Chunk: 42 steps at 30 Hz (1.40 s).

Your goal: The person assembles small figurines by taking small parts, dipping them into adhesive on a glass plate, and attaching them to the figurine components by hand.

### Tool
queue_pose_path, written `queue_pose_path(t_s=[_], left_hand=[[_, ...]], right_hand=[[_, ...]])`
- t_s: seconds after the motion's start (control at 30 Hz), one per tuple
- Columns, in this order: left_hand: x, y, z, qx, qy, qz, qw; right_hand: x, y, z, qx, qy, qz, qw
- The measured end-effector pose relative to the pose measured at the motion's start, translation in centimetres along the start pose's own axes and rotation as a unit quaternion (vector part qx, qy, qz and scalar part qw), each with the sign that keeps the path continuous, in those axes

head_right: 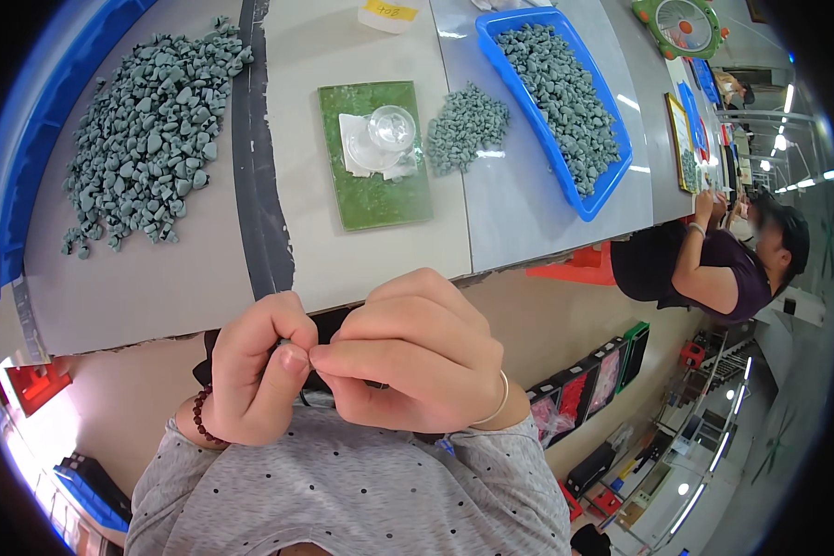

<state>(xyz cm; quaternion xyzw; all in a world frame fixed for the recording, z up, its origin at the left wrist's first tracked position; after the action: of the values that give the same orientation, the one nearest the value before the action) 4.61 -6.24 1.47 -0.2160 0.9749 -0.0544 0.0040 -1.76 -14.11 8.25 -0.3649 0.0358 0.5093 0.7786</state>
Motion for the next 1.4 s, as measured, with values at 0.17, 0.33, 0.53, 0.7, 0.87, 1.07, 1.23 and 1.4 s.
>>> queue_pose_path(t_s=[0.17,0.33,0.53,0.7,0.87,1.07,1.23,1.4], left_hand=[[-0.6,0.0,-0.6,0.059,-0.074,-0.043,0.995],[-1.0,0.4,-1.4,0.100,-0.105,-0.086,0.986],[-1.5,0.4,-1.4,0.110,-0.095,-0.084,0.986],[-1.9,0.4,0.0,0.002,0.070,-0.064,0.995],[-0.9,0.4,0.1,-0.013,0.226,-0.015,0.974],[-1.2,0.3,-0.3,0.019,0.190,0.002,0.982],[-1.7,0.0,-0.4,-0.011,0.212,-0.023,0.977],[-1.8,0.0,0.0,-0.046,0.279,-0.062,0.957]], right_hand=[[0.4,-0.1,0.7,-0.013,0.055,0.025,0.998],[0.5,-0.3,0.7,-0.005,0.041,0.041,0.998],[0.4,-0.5,0.9,-0.029,0.052,0.010,0.998],[-4.2,-2.0,-0.6,-0.087,0.269,-0.128,0.951],[-3.8,-3.3,-3.8,-0.146,0.344,-0.088,0.923],[-2.8,-3.5,-3.6,-0.183,0.378,-0.054,0.906],[-2.5,-3.6,-3.6,-0.186,0.390,-0.037,0.901],[-2.3,-3.7,-3.6,-0.191,0.387,-0.036,0.901]])
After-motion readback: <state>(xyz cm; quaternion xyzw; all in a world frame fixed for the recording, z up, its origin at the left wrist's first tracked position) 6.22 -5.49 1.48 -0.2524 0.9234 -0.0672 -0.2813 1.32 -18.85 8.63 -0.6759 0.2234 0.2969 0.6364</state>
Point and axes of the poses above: each hand's wrist, its own y-axis away from the middle knuckle, its own x-axis out of the palm, z = x × y, the point moved 9 cm from there along -y, towards the middle knuckle, and after that the axes turned 8 degrees about -y, right-handed, at the moved point
